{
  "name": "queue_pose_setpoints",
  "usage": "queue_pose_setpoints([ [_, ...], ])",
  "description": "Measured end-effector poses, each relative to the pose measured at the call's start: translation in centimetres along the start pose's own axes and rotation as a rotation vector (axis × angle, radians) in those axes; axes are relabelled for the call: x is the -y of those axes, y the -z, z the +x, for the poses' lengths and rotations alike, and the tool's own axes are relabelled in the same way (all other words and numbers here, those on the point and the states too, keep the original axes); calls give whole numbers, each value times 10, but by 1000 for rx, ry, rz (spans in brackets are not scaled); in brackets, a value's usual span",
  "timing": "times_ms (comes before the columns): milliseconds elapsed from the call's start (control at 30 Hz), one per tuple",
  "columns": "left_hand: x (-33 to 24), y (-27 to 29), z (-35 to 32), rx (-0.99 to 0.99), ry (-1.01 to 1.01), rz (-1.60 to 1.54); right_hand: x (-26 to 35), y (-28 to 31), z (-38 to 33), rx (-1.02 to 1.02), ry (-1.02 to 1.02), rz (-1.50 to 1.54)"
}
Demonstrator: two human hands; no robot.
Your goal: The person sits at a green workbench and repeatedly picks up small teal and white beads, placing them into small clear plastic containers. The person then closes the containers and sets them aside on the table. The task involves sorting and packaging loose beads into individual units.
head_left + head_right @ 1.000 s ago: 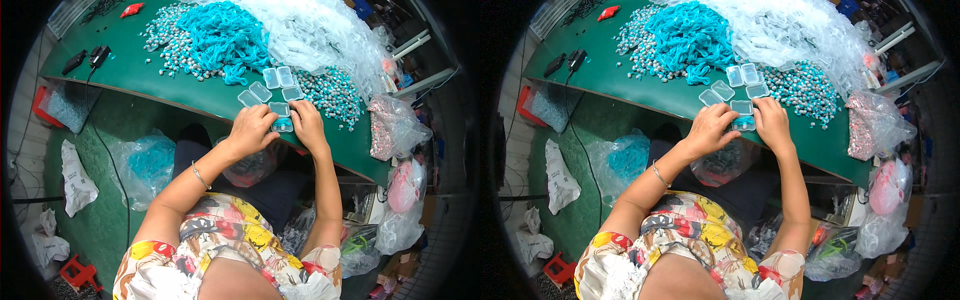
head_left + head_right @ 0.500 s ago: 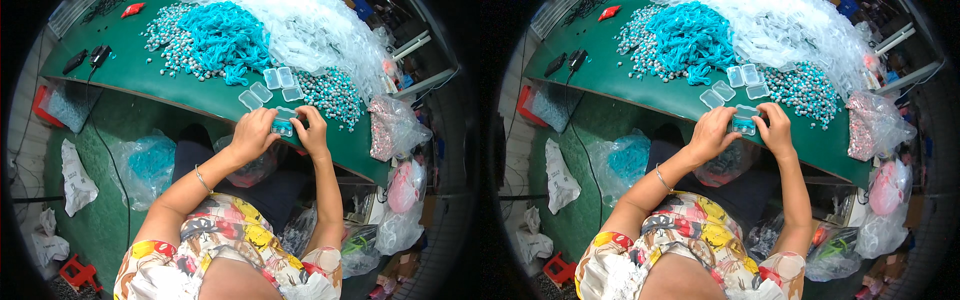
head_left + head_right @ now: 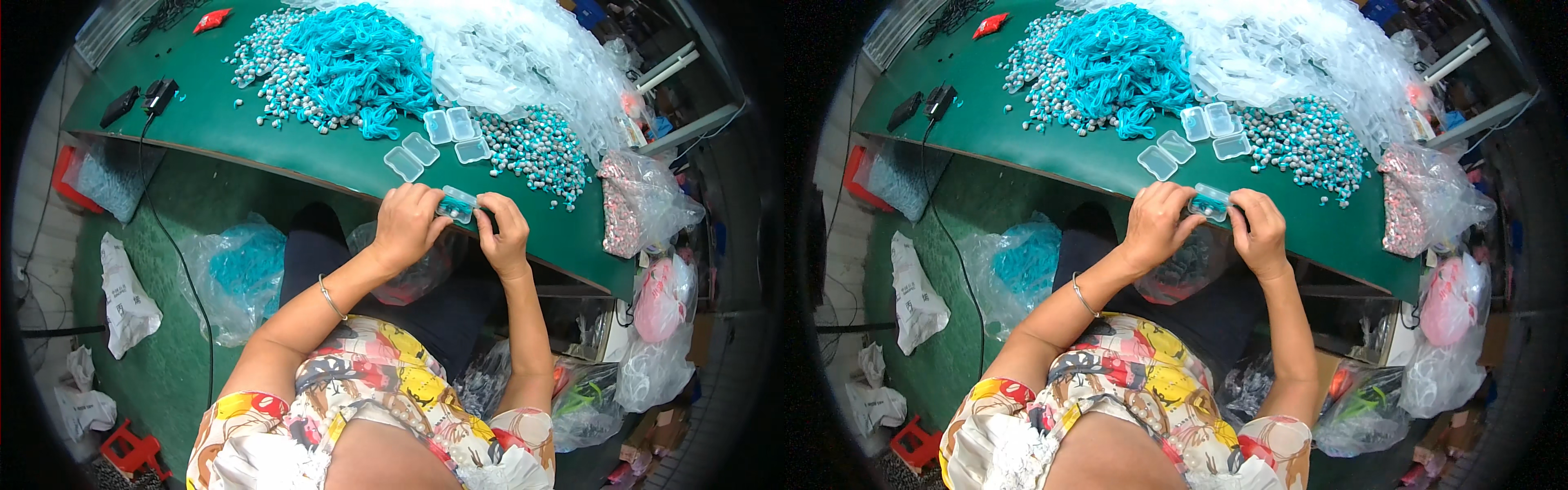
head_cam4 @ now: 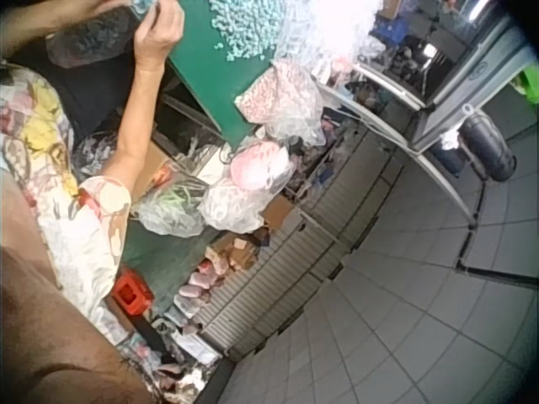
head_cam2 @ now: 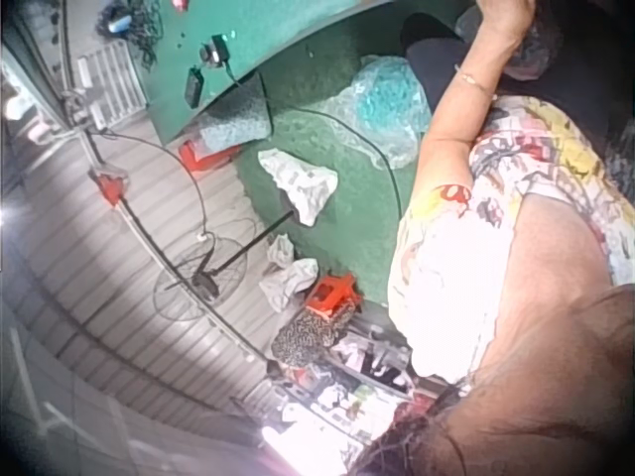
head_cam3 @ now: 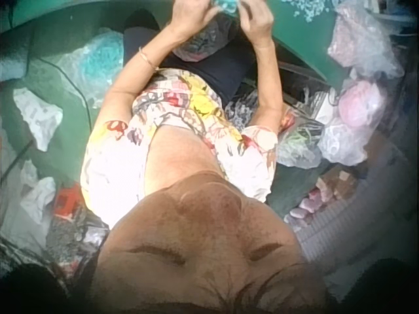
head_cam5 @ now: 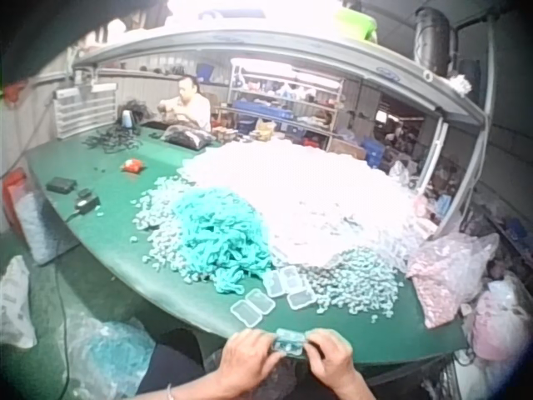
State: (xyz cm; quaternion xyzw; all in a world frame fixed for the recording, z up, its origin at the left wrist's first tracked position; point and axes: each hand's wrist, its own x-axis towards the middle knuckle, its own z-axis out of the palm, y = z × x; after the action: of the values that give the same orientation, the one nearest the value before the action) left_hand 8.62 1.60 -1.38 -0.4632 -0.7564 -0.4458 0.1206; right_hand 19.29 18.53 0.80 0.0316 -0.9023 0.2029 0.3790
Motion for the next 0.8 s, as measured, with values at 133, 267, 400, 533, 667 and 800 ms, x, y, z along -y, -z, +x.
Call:
queue_pose_setpoints([
  [133, -4, 5, 3, 47, 61, -54, 3, 0, 1, 6, -1, -21],
  [267, 1, 11, 10, 124, -29, -37, 13, 2, -4, 86, -28, -5],
  [400, 12, 10, 12, 163, -143, -67, 15, -3, -8, 107, -33, -13],
  [533, 16, 8, 14, 142, -157, -63, 10, -8, -1, 118, -59, 38],
  [667, 23, 15, 10, 139, -183, -151, 18, -11, -1, 188, -218, 234],
  [800, 26, 25, 2, 117, -103, -310, 27, -14, 6, 257, -262, 344],
])
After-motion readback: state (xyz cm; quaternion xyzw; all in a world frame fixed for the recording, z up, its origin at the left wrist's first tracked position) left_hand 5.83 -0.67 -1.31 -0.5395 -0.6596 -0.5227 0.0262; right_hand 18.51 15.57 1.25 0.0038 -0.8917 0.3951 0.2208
